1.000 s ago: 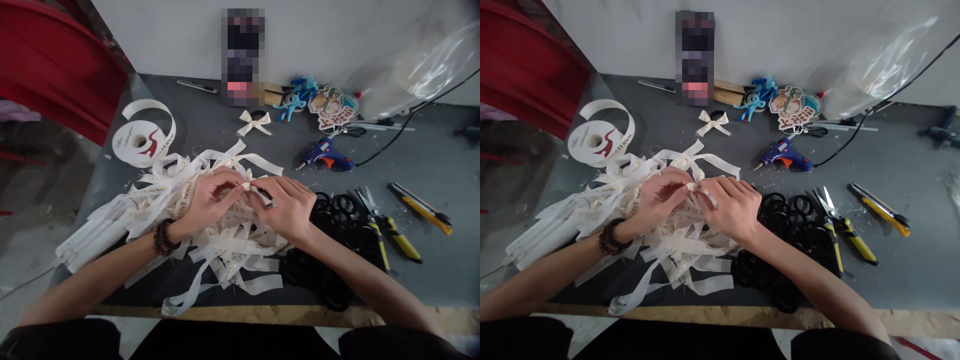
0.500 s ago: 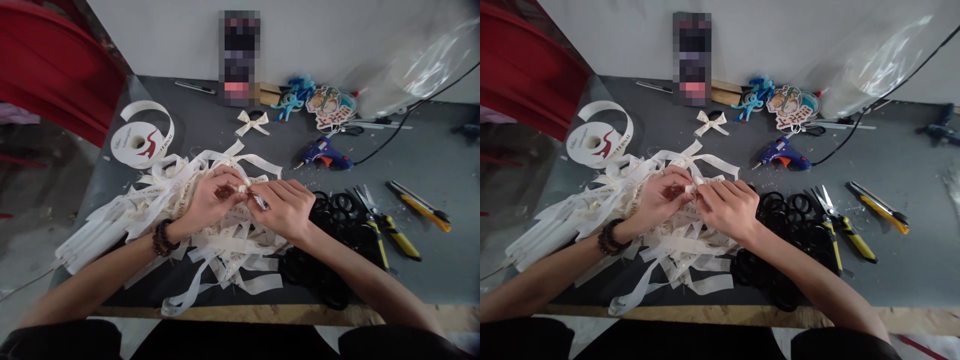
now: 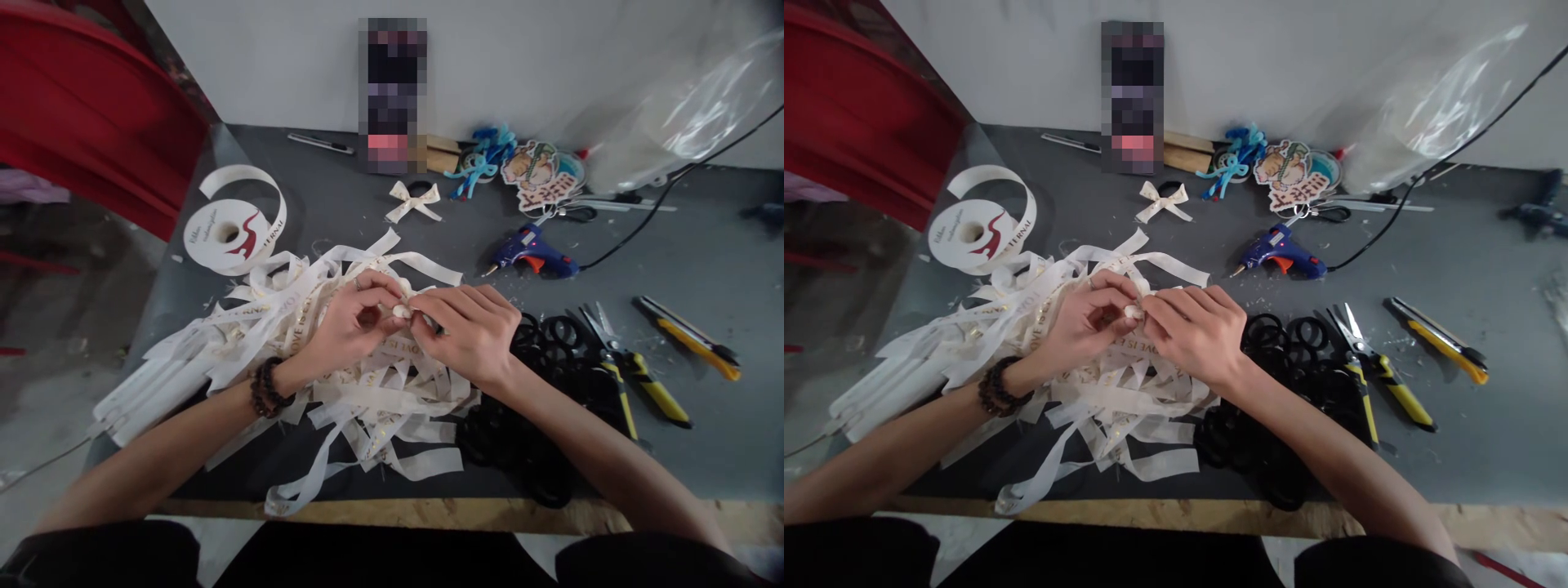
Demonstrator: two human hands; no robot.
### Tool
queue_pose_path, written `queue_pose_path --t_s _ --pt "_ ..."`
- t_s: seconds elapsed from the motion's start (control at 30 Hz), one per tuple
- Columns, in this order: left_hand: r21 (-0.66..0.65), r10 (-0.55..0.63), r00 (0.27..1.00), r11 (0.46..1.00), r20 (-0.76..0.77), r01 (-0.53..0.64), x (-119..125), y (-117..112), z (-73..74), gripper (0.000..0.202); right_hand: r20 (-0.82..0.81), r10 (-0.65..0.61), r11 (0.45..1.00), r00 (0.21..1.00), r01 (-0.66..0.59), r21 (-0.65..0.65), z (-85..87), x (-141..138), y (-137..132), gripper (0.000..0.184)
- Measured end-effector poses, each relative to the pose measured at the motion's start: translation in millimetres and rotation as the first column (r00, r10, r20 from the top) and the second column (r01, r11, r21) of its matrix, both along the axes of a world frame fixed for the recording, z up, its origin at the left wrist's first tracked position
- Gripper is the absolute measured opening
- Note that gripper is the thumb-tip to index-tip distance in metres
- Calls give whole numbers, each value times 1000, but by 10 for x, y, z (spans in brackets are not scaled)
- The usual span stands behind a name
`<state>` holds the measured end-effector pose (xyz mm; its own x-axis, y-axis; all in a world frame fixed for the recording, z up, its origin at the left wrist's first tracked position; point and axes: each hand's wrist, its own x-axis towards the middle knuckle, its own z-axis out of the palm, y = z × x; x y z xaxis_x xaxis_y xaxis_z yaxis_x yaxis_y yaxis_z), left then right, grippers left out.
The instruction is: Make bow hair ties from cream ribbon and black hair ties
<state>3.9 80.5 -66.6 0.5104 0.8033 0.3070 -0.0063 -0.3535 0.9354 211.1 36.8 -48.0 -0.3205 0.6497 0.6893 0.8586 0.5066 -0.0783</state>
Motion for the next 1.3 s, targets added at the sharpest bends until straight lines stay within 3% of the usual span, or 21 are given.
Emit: queue_pose_path --t_s 0.1,0.3,0.47,0.63,0.8,0.93,1.1,1.3 --pt "19 -13 1000 1000 10 13 1 14 -11 6 22 5 1000 1000 -6 5 0 3 -7 16" --pt "-21 -111 992 993 51 112 -7 26 -69 21 53 22 999 998 -21 -26 -9 20 -9 14" --pt "-32 0 1000 999 -6 0 -28 16 -72 23 49 -17 1000 999 16 21 -13 43 9 14" --pt "-187 5 1000 982 23 -1 -31 0 -13 33 92 -22 999 995 20 30 10 26 -7 9" --pt "-80 1 1000 997 1 -1 -18 -2 -4 24 101 -44 999 994 44 3 1 13 -11 12" --pt "-76 -30 1000 997 2 30 -3 2 -20 29 103 -38 999 994 36 26 13 9 -9 8" --pt "-41 -13 1000 999 15 14 -5 9 -48 20 111 -16 999 994 12 33 18 4 -22 6" --pt "-15 -115 993 993 -23 114 -37 18 -43 18 88 -13 1000 996 15 -17 -19 1 -27 8"
